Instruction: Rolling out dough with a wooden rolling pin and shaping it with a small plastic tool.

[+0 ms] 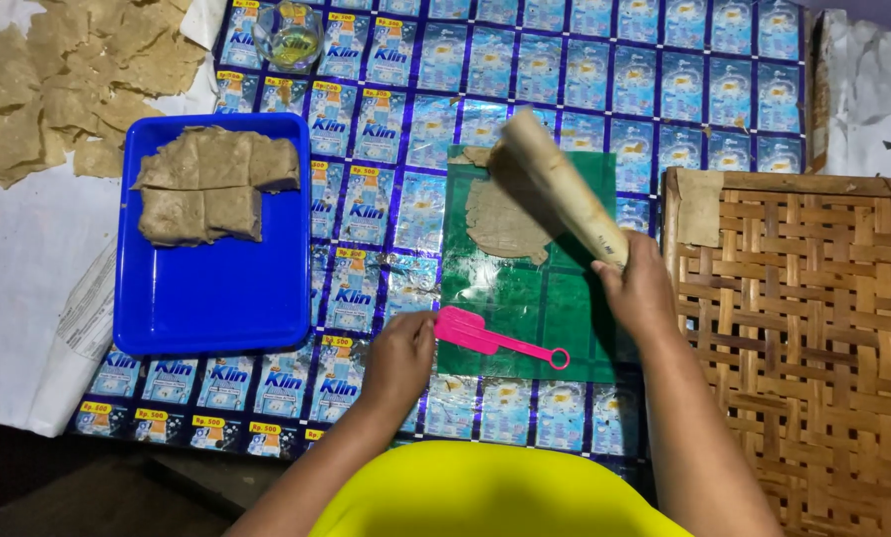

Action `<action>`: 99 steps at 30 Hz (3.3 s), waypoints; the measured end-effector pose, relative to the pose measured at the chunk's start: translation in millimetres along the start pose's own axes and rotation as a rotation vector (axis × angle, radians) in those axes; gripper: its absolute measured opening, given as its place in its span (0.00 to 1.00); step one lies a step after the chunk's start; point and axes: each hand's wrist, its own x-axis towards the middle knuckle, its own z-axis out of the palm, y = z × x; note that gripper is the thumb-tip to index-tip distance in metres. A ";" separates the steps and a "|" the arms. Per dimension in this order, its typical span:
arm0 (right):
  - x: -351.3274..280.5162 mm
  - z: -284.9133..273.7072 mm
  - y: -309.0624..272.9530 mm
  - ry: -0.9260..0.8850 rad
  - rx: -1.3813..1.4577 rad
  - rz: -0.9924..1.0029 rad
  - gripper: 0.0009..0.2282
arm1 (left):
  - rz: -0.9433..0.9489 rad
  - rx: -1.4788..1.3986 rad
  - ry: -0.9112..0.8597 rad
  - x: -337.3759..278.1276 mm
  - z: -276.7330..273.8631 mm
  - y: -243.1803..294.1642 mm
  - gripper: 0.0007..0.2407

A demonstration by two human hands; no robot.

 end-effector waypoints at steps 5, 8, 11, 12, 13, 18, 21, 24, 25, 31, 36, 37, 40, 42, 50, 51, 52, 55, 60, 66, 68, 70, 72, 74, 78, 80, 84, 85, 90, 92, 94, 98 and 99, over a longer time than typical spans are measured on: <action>28.9 21.5 -5.1 0.064 -0.367 -0.411 0.24 | 0.477 0.120 0.227 79.3 -11.2 49.8 0.13; 43.7 38.7 0.6 0.066 -0.417 -0.520 0.29 | 0.621 0.250 0.241 130.6 0.8 57.6 0.14; 31.4 45.5 -2.5 0.033 -0.368 -0.527 0.31 | 0.593 0.422 0.112 159.4 10.8 48.2 0.17; 21.9 44.7 -4.7 0.018 -0.358 -0.513 0.31 | 0.505 0.496 -0.023 163.8 13.9 44.7 0.19; 6.3 45.4 -5.8 0.014 -0.356 -0.508 0.31 | 0.504 0.498 -0.029 153.2 15.8 40.1 0.19; -32.3 50.5 -14.6 0.092 -0.323 -0.469 0.31 | 0.554 0.513 -0.009 128.5 22.3 27.6 0.20; -2.5 57.2 -7.5 0.078 -0.375 -0.392 0.28 | 0.436 0.569 -0.115 150.9 23.2 35.8 0.22; 49.4 56.7 -0.2 0.048 -0.481 -0.338 0.30 | 0.433 0.600 -0.076 191.5 30.9 43.3 0.23; 64.0 57.9 0.8 0.043 -0.481 -0.339 0.30 | 0.428 0.599 -0.077 202.8 32.6 46.6 0.23; 140.5 45.1 -12.4 -0.003 -0.461 -0.252 0.27 | 0.270 0.669 -0.088 271.1 37.9 76.2 0.25; 180.0 33.7 -29.5 0.003 -0.367 -0.142 0.32 | 0.283 0.730 -0.036 316.0 48.5 76.2 0.27; 182.1 31.6 -32.2 0.004 -0.366 -0.140 0.32 | 0.285 0.730 -0.037 316.1 46.4 79.4 0.27; 177.3 28.8 -36.9 -0.049 -0.399 -0.137 0.34 | 0.217 0.762 -0.112 306.2 43.2 80.8 0.28; 167.7 28.5 -38.0 -0.126 -0.434 -0.138 0.32 | 0.240 0.720 -0.064 293.9 43.6 74.7 0.29; 89.5 37.9 -19.1 -0.060 -0.412 -0.368 0.30 | 0.326 0.625 -0.052 205.9 35.9 53.1 0.23; 78.1 37.7 -18.1 -0.052 -0.410 -0.394 0.31 | 0.355 0.629 -0.042 194.9 37.2 47.3 0.22; 66.6 40.2 -14.3 -0.051 -0.411 -0.394 0.31 | 0.356 0.629 -0.041 184.0 38.0 41.1 0.22; 39.1 44.3 -7.4 0.003 -0.398 -0.454 0.31 | 0.415 0.608 -0.029 159.0 38.9 25.2 0.22; -6.6 48.5 -3.0 0.026 -0.413 -0.449 0.32 | 0.482 0.588 -0.039 118.1 34.1 8.8 0.23; -38.6 53.7 -0.3 0.045 -0.394 -0.427 0.32 | 0.529 0.595 -0.025 96.3 30.0 6.5 0.23; -15.2 53.7 -0.6 0.034 -0.383 -0.400 0.31 | 0.506 0.593 -0.032 118.5 32.4 13.5 0.23; 8.1 55.6 1.6 0.022 -0.371 -0.379 0.32 | 0.480 0.592 -0.034 138.1 33.8 18.8 0.23; 29.8 58.4 9.7 0.034 -0.390 -0.370 0.32 | 0.464 0.609 -0.021 155.2 38.2 23.1 0.23; 22.1 56.6 4.3 0.035 -0.387 -0.364 0.33 | 0.448 0.617 -0.036 148.3 38.8 22.3 0.23; -19.7 50.2 -12.2 0.039 -0.359 -0.331 0.32 | 0.482 0.620 -0.053 110.8 25.9 21.3 0.23; -39.9 57.1 -7.7 0.042 -0.370 -0.343 0.33 | 0.487 0.603 -0.043 89.5 24.8 17.1 0.24; -38.1 63.8 -6.1 0.073 -0.379 -0.343 0.34 | 0.482 0.599 -0.002 90.0 34.7 10.5 0.25; -26.0 62.1 -6.6 0.074 -0.380 -0.345 0.34 | 0.482 0.599 0.000 100.8 35.1 14.2 0.25; 41.5 61.9 2.4 0.041 -0.390 -0.332 0.35 | 0.335 0.637 -0.105 159.9 37.4 32.0 0.27; 62.1 58.7 -1.8 0.036 -0.409 -0.323 0.34 | 0.344 0.627 -0.061 182.3 43.1 32.9 0.26; 82.8 57.0 -7.2 0.032 -0.429 -0.313 0.33 | 0.353 0.616 -0.019 203.1 43.4 38.8 0.25; 119.9 54.8 -15.1 -0.006 -0.430 -0.246 0.32 | 0.253 0.667 -0.094 236.6 39.4 54.9 0.25; 130.6 53.3 -16.3 -0.026 -0.430 -0.230 0.33 | 0.219 0.702 -0.120 246.9 39.7 58.6 0.26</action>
